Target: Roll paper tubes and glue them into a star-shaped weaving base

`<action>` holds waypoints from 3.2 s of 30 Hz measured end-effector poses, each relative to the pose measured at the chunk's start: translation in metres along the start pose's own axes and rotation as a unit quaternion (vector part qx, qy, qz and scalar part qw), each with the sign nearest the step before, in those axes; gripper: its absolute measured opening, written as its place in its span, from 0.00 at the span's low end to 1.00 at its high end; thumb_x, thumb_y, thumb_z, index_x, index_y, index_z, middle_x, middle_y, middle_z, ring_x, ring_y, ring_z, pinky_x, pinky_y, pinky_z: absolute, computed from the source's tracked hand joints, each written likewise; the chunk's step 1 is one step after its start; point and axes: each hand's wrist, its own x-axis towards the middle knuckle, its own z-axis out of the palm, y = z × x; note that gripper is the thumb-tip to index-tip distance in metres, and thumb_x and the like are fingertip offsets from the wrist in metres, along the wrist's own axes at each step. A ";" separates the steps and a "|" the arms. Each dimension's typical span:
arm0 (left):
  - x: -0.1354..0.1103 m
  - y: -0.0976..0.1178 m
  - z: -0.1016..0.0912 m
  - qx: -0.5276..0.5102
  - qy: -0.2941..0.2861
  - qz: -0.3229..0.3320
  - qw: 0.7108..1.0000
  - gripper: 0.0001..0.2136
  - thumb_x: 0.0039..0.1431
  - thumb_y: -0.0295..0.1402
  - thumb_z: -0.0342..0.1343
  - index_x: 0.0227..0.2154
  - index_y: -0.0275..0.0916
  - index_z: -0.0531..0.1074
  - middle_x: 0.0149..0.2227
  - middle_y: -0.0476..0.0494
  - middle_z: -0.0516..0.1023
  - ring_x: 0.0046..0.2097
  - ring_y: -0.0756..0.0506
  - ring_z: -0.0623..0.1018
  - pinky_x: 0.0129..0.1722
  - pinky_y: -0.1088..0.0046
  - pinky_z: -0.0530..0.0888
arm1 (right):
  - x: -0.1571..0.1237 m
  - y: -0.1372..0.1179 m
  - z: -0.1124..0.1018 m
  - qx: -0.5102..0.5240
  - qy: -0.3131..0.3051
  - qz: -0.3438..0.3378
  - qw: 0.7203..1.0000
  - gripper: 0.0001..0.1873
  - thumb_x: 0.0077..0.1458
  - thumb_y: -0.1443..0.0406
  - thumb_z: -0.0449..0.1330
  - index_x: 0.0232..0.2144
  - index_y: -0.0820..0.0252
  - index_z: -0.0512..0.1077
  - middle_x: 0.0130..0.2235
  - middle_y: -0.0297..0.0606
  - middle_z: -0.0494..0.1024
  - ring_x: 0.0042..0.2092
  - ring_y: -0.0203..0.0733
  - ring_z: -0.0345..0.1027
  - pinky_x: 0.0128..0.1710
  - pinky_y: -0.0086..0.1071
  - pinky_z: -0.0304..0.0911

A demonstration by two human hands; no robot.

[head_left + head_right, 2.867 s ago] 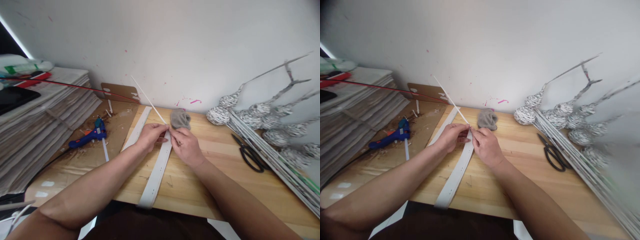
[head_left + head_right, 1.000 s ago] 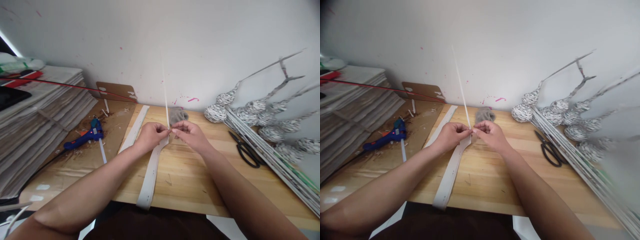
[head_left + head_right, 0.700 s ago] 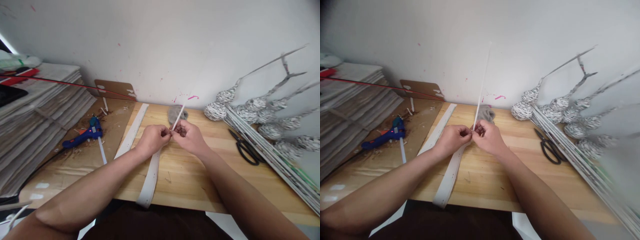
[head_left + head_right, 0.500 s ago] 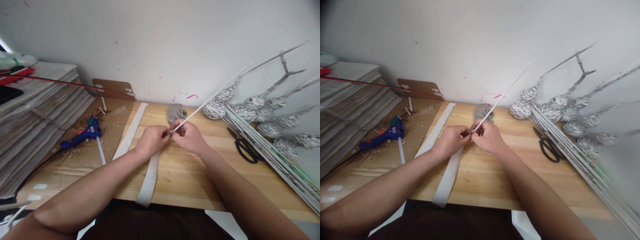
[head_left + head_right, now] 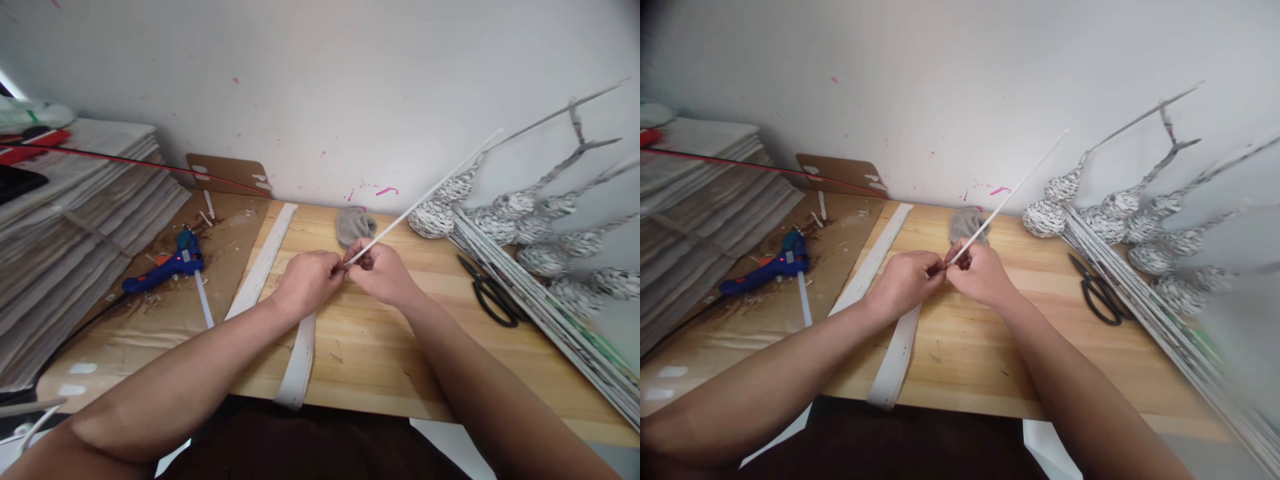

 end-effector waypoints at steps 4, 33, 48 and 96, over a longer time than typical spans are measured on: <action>-0.001 0.000 0.002 0.037 0.004 0.023 0.999 0.08 0.56 0.30 0.52 0.25 0.38 0.74 0.28 0.43 0.80 0.30 0.45 0.76 0.28 0.71 0.62 | 0.001 0.003 0.000 0.009 0.024 0.008 1.000 0.06 0.42 0.70 0.55 0.26 0.59 0.71 0.23 0.31 0.72 0.25 0.34 0.63 0.24 0.28 0.57; 0.002 0.001 0.000 -0.267 -0.046 -0.062 0.961 0.10 0.54 0.38 0.58 0.27 0.37 0.78 0.28 0.48 0.80 0.29 0.51 0.74 0.29 0.76 0.67 | 0.005 0.000 -0.017 0.200 -0.076 0.040 0.976 0.17 0.46 0.55 0.68 0.26 0.62 0.68 0.22 0.30 0.71 0.20 0.26 0.54 0.18 0.25 0.47; 0.003 0.003 -0.002 -0.329 -0.042 -0.119 0.936 0.07 0.50 0.35 0.61 0.27 0.36 0.77 0.30 0.45 0.81 0.31 0.49 0.76 0.32 0.75 0.70 | 0.003 0.001 0.000 0.111 0.074 -0.037 0.990 0.18 0.51 0.53 0.63 0.23 0.59 0.64 0.23 0.30 0.68 0.25 0.32 0.60 0.25 0.28 0.56; 0.016 -0.006 -0.011 -0.545 -0.022 -0.296 0.784 0.12 0.38 0.35 0.69 0.24 0.34 0.76 0.25 0.49 0.74 0.24 0.54 0.70 0.16 0.81 0.60 | 0.005 0.013 0.006 0.182 -0.072 0.054 0.979 0.15 0.50 0.54 0.64 0.27 0.62 0.71 0.25 0.32 0.72 0.23 0.29 0.57 0.21 0.26 0.49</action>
